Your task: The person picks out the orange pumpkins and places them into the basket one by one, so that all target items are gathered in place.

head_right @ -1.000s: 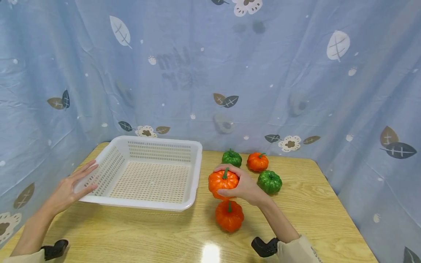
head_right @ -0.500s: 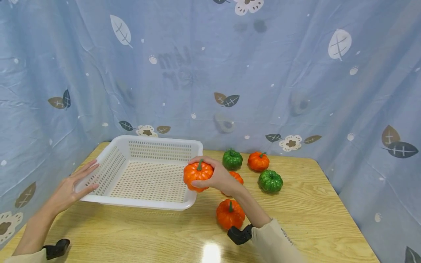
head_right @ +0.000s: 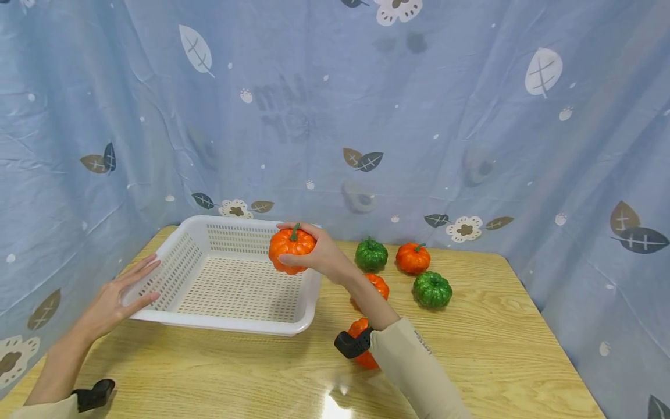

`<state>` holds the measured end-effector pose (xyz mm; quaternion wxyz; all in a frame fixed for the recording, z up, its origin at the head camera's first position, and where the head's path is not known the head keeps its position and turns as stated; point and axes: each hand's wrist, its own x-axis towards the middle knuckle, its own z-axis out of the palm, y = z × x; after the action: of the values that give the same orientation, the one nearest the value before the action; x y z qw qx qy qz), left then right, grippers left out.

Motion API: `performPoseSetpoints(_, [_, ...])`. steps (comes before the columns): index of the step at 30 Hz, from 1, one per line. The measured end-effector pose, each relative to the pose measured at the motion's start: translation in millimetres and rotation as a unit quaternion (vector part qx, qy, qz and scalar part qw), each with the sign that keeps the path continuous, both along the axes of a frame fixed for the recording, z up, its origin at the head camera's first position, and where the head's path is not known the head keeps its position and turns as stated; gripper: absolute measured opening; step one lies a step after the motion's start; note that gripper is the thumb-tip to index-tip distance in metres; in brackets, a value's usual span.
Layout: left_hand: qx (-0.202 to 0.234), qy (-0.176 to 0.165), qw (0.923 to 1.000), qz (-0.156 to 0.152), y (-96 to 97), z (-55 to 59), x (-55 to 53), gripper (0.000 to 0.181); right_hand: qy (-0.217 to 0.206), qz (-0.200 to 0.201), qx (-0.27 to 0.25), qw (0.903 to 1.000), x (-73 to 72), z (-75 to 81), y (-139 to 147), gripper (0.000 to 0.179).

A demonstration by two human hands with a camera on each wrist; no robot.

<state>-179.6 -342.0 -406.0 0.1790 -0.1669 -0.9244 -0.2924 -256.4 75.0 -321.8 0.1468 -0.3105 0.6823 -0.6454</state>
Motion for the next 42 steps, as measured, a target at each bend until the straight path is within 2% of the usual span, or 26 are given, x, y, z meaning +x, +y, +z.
performPoseSetpoints(3, [0.001, -0.003, 1.0, 0.0, -2.0, -0.4, 0.3, 0.069, 0.005, 0.009, -0.006, 0.9999, -9.3, 5.7, -15, 0.057])
performPoseSetpoints(10, [0.013, -0.002, 0.9999, -0.01, -3.8, -2.3, -0.8, 0.068, -0.019, 0.045, -0.036, 0.9981, -31.5, 10.6, -53, 0.05])
performPoseSetpoints(18, [0.023, -0.003, 0.9996, -0.013, -2.5, -4.0, -4.1, 0.068, 0.003, 0.058, -0.051, 0.997, -51.2, 11.2, -91, 0.049])
performPoseSetpoints(24, [0.024, -0.001, 0.9997, -0.007, -5.0, -4.1, -2.5, 0.068, 0.0, 0.088, -0.037, 0.9954, -65.8, -2.8, -116, 0.053])
performPoseSetpoints(26, [0.026, 0.0, 0.9996, -0.007, -4.2, -4.1, -2.4, 0.068, -0.007, 0.086, -0.03, 0.9958, -69.6, -8.3, -122, 0.052])
performPoseSetpoints(33, [0.03, 0.006, 0.9994, -0.015, 0.3, -3.8, -2.0, 0.067, -0.027, 0.055, -0.024, 0.9978, -78.3, -31.2, -141, 0.051])
performPoseSetpoints(42, [0.026, 0.006, 0.9996, -0.003, -1.9, -3.9, -0.8, 0.067, -0.049, 0.017, -0.043, 0.9977, -81.0, -54.0, -158, 0.053])
